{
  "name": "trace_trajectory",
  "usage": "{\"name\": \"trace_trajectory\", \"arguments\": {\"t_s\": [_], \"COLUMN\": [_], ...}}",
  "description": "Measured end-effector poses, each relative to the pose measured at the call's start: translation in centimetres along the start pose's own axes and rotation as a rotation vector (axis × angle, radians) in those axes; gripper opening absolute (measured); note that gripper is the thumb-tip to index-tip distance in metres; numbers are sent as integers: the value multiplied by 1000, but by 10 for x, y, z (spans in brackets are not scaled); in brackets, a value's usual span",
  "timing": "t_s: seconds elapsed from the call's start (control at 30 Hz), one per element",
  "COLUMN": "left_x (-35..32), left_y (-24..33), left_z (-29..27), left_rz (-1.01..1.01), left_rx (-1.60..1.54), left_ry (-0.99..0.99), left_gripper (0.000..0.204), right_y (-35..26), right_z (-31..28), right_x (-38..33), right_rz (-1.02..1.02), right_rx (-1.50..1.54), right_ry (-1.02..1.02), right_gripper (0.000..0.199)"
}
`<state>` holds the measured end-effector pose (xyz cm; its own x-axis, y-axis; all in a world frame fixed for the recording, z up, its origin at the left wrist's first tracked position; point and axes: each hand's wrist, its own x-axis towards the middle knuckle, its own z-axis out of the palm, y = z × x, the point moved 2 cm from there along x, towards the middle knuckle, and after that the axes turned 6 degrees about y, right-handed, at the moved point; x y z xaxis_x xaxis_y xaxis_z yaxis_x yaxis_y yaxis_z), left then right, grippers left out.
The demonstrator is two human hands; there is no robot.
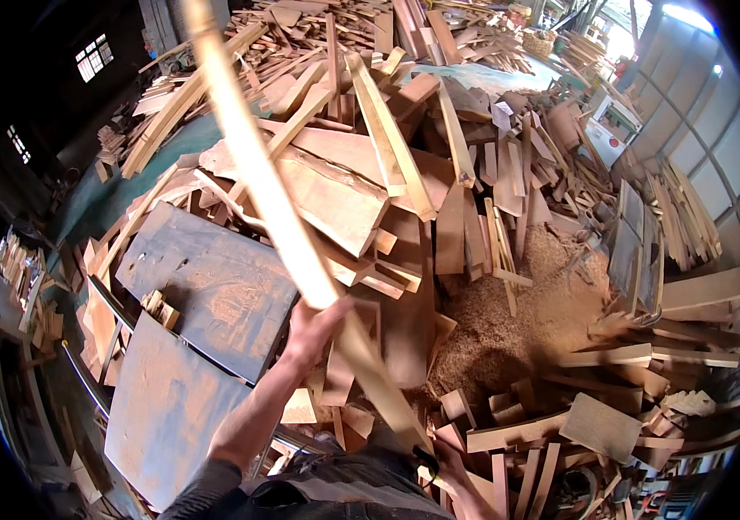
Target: The person measures wood planks with a tape measure, handling multiple pieces of wood on and around a saw table.
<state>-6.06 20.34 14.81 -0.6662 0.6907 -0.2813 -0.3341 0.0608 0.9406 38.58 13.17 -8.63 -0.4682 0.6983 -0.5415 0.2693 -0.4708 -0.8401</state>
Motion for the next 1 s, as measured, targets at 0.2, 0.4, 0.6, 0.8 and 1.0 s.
{"name": "trace_trajectory", "arguments": {"t_s": [0.2, 0.4, 0.6, 0.8, 1.0], "left_x": [90, 119, 146, 184, 119], "left_y": [-34, -78, -113, -142, -226], "left_z": [162, 300, 375, 375, 278], "left_rz": [-127, -367, -430, -401, -376], "left_rx": [-92, -269, -292, -318, -21], "left_ry": [-216, -391, -343, -352, -643], "left_gripper": [68, 52, 39, 37, 37], "right_y": [-65, -116, -136, -192, -276], "right_z": [23, 21, -25, -54, -96], "right_x": [-82, -95, -66, 8, 121], "right_rz": [-48, -67, -185, -230, -319], "right_rx": [309, 281, 94, 79, 38], "right_ry": [397, 664, 988, 857, 782], "right_gripper": [50, 47, 42, 31, 26]}}
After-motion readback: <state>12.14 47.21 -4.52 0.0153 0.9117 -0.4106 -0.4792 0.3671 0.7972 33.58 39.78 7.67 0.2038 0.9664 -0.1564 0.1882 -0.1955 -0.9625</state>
